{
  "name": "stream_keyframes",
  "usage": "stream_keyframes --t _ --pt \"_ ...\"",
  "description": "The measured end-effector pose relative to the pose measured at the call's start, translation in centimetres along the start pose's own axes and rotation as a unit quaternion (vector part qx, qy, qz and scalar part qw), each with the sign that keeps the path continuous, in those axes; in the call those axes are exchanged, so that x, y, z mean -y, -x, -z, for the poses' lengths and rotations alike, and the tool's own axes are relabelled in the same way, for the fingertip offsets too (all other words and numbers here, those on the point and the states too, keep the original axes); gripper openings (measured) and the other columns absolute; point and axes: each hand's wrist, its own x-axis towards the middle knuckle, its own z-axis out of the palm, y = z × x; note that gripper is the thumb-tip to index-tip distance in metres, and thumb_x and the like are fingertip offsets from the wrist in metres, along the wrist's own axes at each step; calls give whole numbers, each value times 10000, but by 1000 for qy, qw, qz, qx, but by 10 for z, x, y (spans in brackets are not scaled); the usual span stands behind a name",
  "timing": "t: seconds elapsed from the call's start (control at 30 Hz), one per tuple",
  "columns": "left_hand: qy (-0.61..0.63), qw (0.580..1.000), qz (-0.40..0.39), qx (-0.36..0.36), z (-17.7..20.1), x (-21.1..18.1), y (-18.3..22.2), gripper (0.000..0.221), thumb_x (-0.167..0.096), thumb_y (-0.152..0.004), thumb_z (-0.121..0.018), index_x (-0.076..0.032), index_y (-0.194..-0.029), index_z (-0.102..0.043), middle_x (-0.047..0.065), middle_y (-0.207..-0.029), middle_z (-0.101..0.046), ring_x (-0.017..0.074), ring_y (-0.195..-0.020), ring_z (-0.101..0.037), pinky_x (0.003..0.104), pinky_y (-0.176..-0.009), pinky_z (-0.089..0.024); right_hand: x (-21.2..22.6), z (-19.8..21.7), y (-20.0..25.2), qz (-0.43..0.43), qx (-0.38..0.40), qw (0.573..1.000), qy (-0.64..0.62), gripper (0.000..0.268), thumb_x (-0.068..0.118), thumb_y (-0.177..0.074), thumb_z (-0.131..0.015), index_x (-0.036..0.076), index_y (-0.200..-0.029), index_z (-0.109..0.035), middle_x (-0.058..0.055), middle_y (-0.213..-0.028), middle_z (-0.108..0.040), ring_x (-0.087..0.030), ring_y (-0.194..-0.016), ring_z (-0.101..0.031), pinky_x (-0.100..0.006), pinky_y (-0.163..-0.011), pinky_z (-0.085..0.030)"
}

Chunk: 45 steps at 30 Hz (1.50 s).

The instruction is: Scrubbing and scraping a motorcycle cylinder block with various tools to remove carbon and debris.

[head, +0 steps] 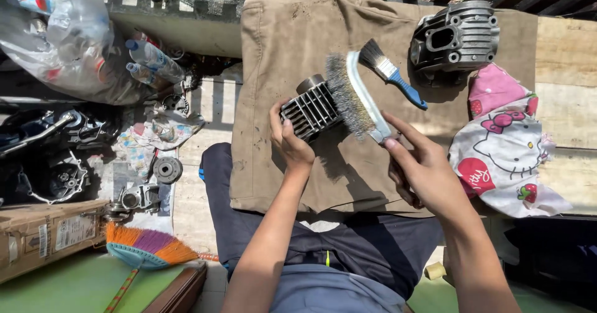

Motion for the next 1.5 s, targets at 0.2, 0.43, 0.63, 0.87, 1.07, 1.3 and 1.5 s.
stream_keyframes --t 0.2,0.43,0.63,0.87,1.07,1.3,1.5 --pt "18 998 -38 -36 -10 13 -9 475 -399 -913 -280 -195 -1100 -666 100 -989 -718 346 -925 -688 426 -924 -518 -6 -4 38 11 -34 979 202 514 157 -923 -645 285 -1419 -672 -205 -444 -638 -263 -426 -553 -377 -431 -446" --pt "-11 998 -54 -26 -5 24 -11 472 -420 -862 -297 -233 -1074 -675 34 -969 -734 295 -924 -705 364 -903 -526 28 -53 -28 27 -15 943 332 488 293 -995 -530 312 -1482 -557 -150 -1288 -702 -496 -1094 -653 -622 -933 -514" --pt "-13 999 -39 -33 -6 17 -14 482 -452 -853 -309 -230 -1064 -681 87 -918 -718 346 -854 -694 398 -855 -534 39 -63 -86 86 -10 922 378 460 395 -987 -585 408 -1446 -575 -176 -1151 -745 -446 -1092 -686 -551 -964 -526" --pt "-4 998 -66 5 4 4 -12 492 -399 -879 -296 -112 -1090 -636 152 -926 -698 369 -802 -638 444 -779 -511 19 -13 6 10 16 987 162 515 145 -995 -523 156 -1510 -537 -106 -493 -525 -206 -304 -428 -323 -283 -311" --pt "-10 993 -102 64 9 -4 -20 502 -318 -869 -264 -16 -1089 -599 154 -848 -664 276 -668 -535 405 -657 -443 -1 -21 34 -28 -39 961 271 555 158 -926 -645 247 -1473 -603 -79 -651 -669 -178 -465 -511 -324 -453 -394" --pt "-11 995 -81 61 9 -12 -24 518 -347 -857 -276 -32 -1083 -619 167 -901 -703 306 -699 -597 412 -693 -503 15 -80 -59 246 -116 844 462 515 159 -971 -614 161 -1481 -543 -241 -592 -662 -459 -444 -626 -593 -425 -467" --pt "-10 995 -78 56 7 -5 -22 526 -353 -866 -261 -52 -1096 -626 152 -905 -706 298 -712 -610 417 -699 -513 45 -61 -75 195 -42 927 318 445 152 -958 -587 95 -1399 -609 -123 -1109 -770 -295 -746 -732 -422 -634 -548"
